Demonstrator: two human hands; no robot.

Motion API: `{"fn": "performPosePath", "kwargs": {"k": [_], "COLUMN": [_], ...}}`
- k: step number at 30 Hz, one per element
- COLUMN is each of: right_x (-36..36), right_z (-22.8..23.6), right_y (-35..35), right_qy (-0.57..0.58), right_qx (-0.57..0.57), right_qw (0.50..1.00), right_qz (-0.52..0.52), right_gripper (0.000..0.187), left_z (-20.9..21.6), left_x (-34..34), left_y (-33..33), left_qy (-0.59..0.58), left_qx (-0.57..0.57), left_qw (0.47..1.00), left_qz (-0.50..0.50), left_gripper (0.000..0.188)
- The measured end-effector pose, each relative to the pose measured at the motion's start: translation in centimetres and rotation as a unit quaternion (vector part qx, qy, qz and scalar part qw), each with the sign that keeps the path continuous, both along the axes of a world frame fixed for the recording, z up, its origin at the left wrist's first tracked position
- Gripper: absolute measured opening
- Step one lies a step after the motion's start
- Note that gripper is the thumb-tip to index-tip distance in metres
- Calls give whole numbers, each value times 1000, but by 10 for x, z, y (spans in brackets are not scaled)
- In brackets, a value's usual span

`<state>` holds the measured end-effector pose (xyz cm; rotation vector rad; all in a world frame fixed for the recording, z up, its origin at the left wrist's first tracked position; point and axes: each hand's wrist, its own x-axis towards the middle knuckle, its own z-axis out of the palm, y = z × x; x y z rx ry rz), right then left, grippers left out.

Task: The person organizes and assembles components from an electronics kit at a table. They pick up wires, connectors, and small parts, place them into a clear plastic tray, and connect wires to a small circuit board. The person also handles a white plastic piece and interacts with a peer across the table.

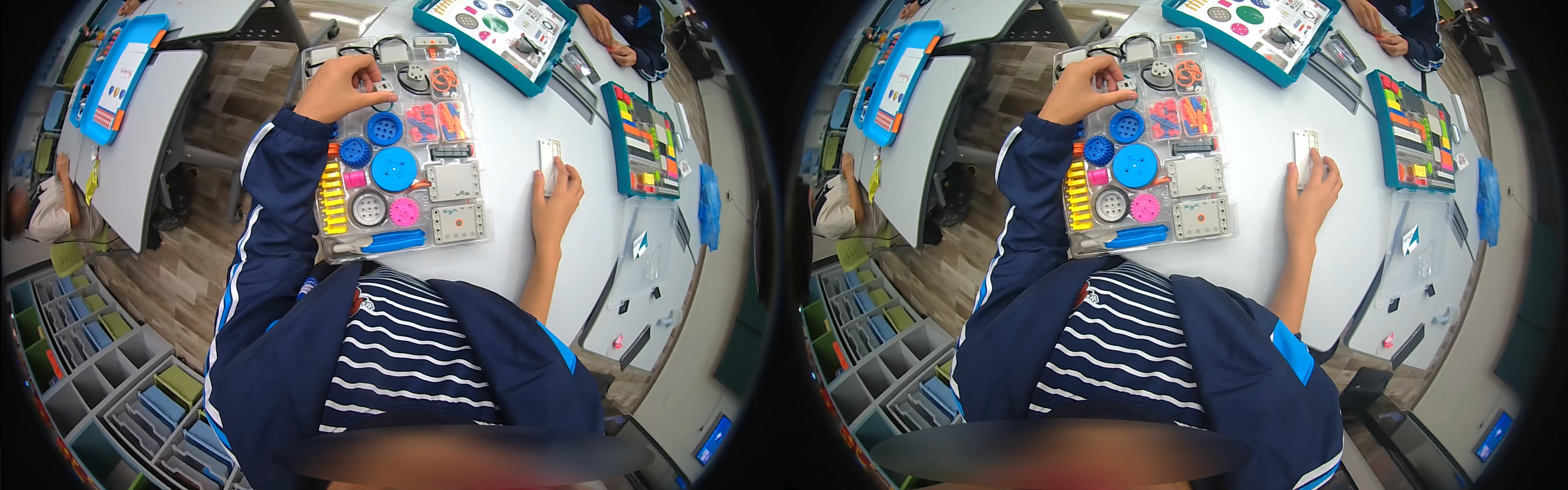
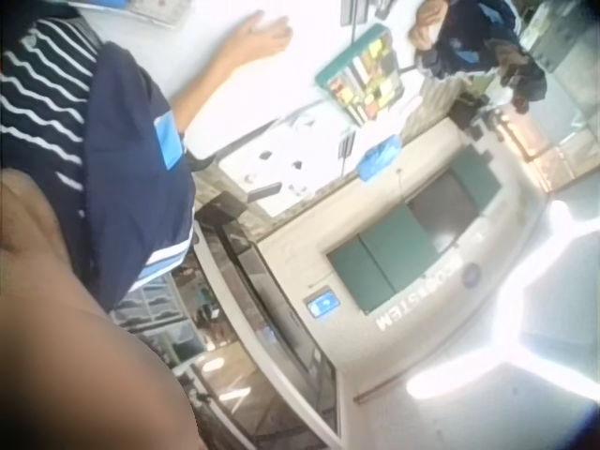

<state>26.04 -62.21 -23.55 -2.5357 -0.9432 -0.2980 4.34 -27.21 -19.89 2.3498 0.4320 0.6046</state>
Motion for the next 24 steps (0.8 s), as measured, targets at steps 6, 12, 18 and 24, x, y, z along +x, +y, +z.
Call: {"fn": "performPosePath", "kwargs": {"k": [6, 12, 18, 24], "right_x": [1, 2, 1, 21], "right_z": [-2, -3, -4, 7], "right_y": [0, -1, 1, 2], "right_qy": [-5, -14, -22, -18], "right_qx": [-4, 9, 10, 77], "right_qw": [1000, 1000, 1000, 996], "right_qz": [-3, 3, -8, 47], "right_gripper": [46, 46, 46, 39], "left_z": [0, 2, -1, 1], "left_x": [-4, -6, -1, 1], "left_y": [1, 2, 1, 0], "left_qy": [9, 25, -14, -53], "left_qx": [54, 16, 20, -5], "left_qw": [998, 999, 999, 997], "left_qz": [16, 30, 30, 53], "left_gripper": [33, 21, 18, 14]}}
